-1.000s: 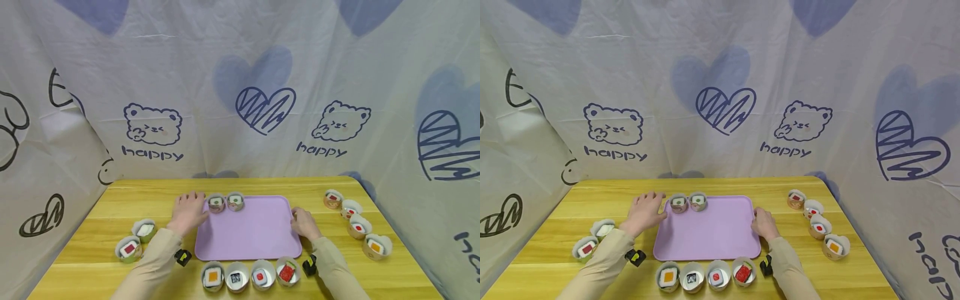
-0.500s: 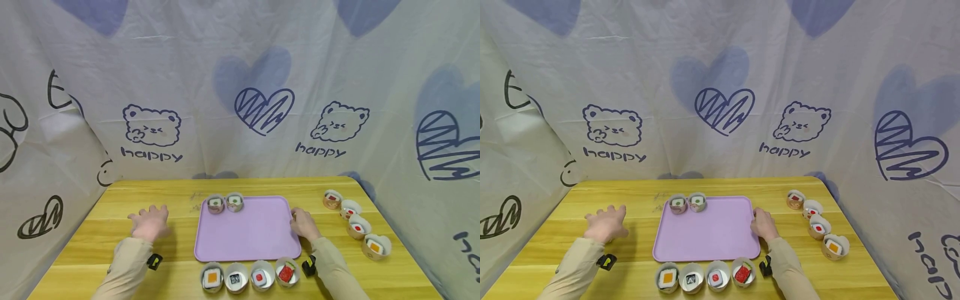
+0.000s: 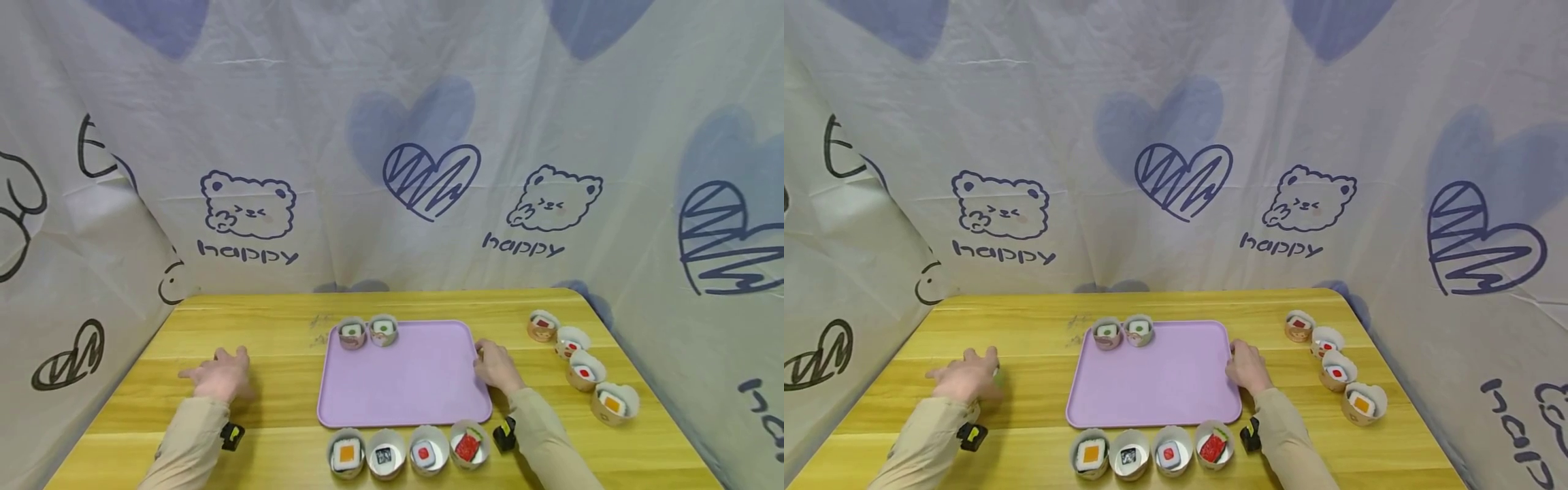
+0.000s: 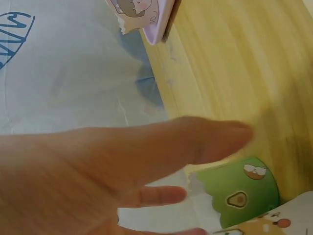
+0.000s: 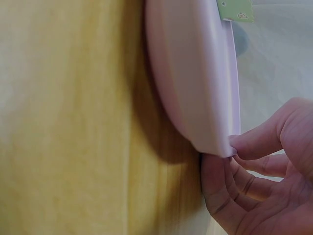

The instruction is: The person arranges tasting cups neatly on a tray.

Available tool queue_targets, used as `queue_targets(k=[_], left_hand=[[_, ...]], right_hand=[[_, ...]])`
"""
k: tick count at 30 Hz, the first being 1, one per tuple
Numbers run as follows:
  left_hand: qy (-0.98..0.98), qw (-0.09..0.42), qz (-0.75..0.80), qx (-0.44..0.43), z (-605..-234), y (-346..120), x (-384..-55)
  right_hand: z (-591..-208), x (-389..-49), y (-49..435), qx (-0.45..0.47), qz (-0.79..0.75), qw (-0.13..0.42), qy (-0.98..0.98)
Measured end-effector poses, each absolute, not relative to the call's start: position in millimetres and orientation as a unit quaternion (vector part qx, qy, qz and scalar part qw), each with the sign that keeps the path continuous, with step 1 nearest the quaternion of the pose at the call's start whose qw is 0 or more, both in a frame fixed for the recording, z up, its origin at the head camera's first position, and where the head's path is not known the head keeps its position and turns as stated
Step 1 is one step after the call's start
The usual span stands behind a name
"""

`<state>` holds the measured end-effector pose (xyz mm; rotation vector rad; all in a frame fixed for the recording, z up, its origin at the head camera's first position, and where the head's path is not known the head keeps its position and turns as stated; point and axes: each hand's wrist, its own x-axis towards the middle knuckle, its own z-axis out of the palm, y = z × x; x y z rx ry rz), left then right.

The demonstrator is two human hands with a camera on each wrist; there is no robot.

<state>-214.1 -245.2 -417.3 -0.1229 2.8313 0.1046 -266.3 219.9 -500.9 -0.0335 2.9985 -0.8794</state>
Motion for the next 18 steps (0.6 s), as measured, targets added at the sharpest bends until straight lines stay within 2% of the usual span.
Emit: queue_targets(k=[5,18], left_hand=[[0.989,0.129,0.061,-0.037,-420.1,-250.6,-216.0],[0.981,0.139,0.132,-0.030,-439.0,-278.3,-231.9]], right_hand=[[-501.3,-266.5,219.3,-0.012,-0.280,0.007,0.960],[-499.5,-265.9,218.5,-0.011,-0.283,0.013,0.959]])
